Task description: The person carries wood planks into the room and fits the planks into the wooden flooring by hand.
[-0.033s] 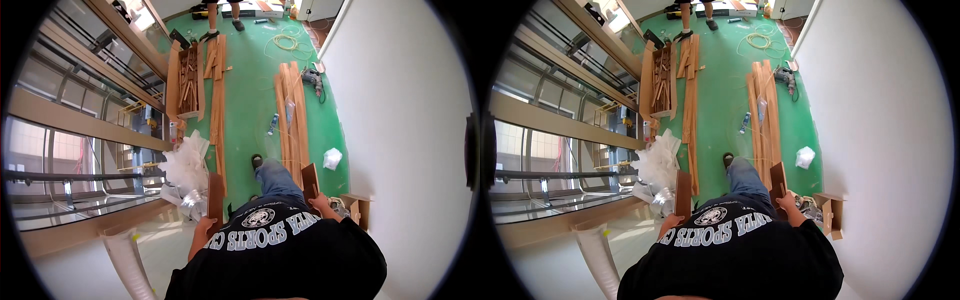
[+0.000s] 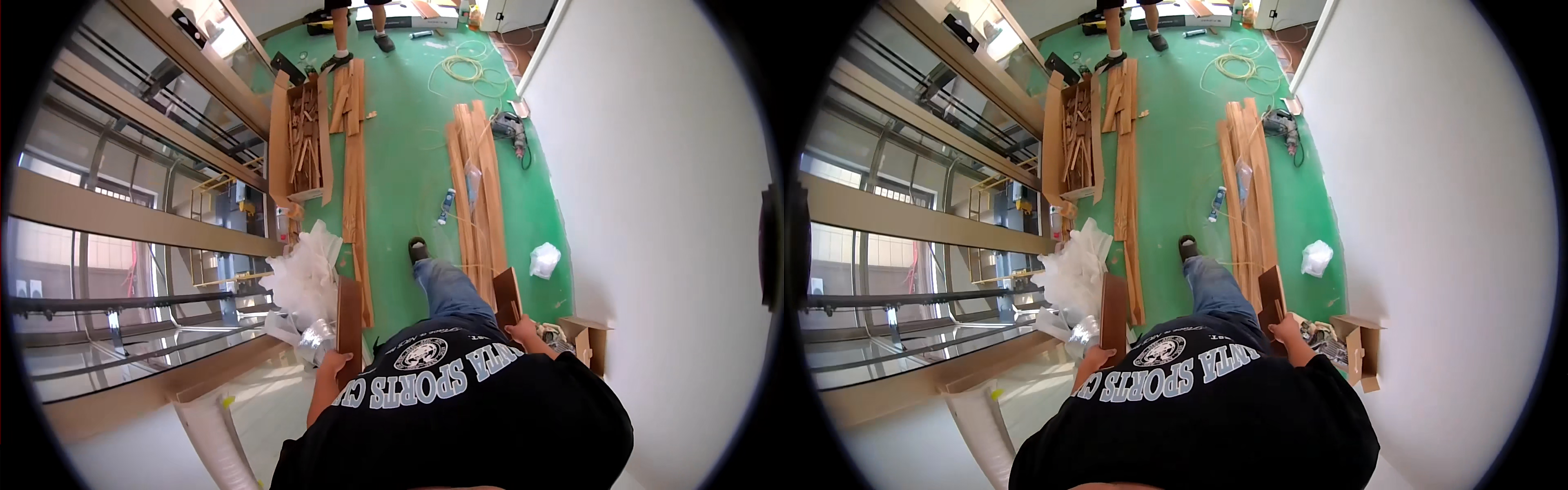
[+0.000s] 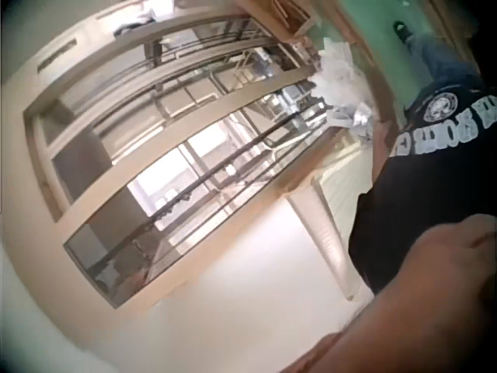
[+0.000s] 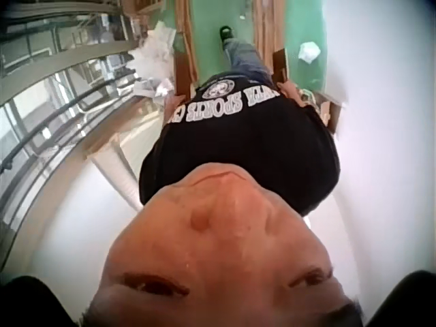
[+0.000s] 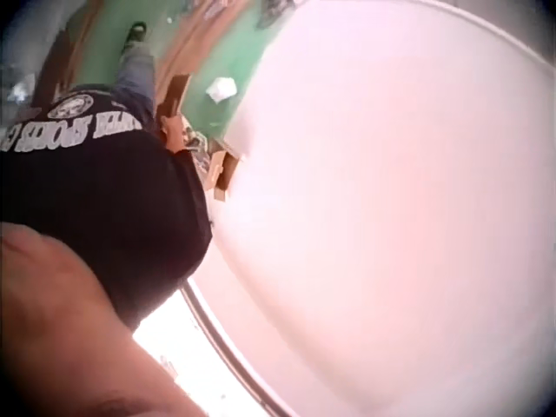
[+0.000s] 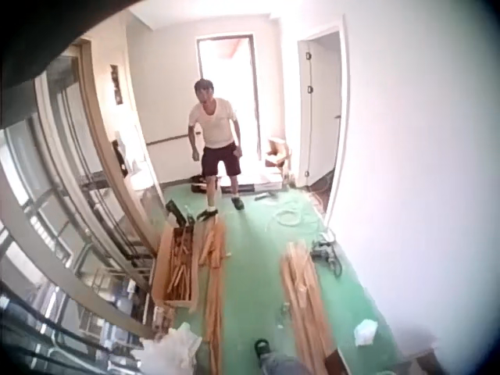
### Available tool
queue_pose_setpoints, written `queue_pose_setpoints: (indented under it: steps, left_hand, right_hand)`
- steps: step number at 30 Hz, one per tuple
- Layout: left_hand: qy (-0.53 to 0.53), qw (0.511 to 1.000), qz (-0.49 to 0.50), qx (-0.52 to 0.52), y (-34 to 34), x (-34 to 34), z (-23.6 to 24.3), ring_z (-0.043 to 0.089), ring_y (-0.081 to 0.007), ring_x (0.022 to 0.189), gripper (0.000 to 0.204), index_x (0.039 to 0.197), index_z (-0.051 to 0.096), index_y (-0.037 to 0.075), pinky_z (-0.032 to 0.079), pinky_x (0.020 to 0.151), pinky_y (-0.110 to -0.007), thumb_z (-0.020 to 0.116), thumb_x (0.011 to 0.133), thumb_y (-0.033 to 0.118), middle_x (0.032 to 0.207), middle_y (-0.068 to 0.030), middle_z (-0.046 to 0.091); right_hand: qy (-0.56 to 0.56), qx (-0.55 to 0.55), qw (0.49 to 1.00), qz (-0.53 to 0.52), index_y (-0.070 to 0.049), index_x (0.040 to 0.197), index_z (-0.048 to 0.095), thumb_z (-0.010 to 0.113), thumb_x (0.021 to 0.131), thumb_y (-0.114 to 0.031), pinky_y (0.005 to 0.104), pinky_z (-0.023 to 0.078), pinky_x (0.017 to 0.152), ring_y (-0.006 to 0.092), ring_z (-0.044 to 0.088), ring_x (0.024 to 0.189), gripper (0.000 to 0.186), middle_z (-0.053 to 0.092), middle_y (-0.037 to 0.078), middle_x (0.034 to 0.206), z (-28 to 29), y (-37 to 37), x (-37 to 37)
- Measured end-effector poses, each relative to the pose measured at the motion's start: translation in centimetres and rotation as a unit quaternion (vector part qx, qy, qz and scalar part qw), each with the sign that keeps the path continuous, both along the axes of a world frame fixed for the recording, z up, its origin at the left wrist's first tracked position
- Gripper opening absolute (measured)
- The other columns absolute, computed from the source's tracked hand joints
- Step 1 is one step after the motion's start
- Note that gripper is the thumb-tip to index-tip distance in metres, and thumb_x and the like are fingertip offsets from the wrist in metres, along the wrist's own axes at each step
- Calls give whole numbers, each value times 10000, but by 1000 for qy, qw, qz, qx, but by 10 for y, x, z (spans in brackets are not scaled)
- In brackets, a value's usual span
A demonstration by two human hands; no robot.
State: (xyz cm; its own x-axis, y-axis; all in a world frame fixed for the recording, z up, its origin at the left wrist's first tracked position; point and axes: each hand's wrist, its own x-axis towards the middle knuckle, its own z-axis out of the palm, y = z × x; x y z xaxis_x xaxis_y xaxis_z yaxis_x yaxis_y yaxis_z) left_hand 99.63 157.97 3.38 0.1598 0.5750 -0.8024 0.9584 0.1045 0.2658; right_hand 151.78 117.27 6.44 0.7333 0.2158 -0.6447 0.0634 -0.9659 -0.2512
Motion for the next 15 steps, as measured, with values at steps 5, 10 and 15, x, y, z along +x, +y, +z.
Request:
queue_pose_setpoints:
  steps: [5, 10, 15]
  left_hand:
    - [-116, 992, 28, 42, 212, 150, 15, 757, -273, 987, 466, 1237, 717, -51, 584, 886, -393, 802, 880, 236, 1115, -176, 781]
    - [-168, 982, 83, 14, 351, 310, 34, 759, -297, 1019, 459, 1202, 738, -48, 576, 886, -391, 826, 841, 219, 1111, -187, 786]
    - [-55, 995, -12, 85, 501, 454, 26, 769, -325, 975, 480, 1159, 742, -44, 583, 849, -420, 804, 817, 286, 1039, -213, 786]
  right_hand:
    - [-19, -67, 997, 31, 68, 1253, 628, 889, 707, -359, 511, 576, 944, 443, 688, 1164, 741, 704, 311, 1214, -45, 144, 121]
    - [4, -80, 996, 37, 64, 1251, 620, 865, 777, -363, 496, 576, 971, 431, 700, 1131, 683, 708, 298, 1208, -1, 337, 311]
    - [-66, -9, 997, -29, 43, 1252, 610, 882, 758, -376, 476, 562, 970, 438, 686, 1138, 703, 705, 296, 1202, 12, 522, 482]
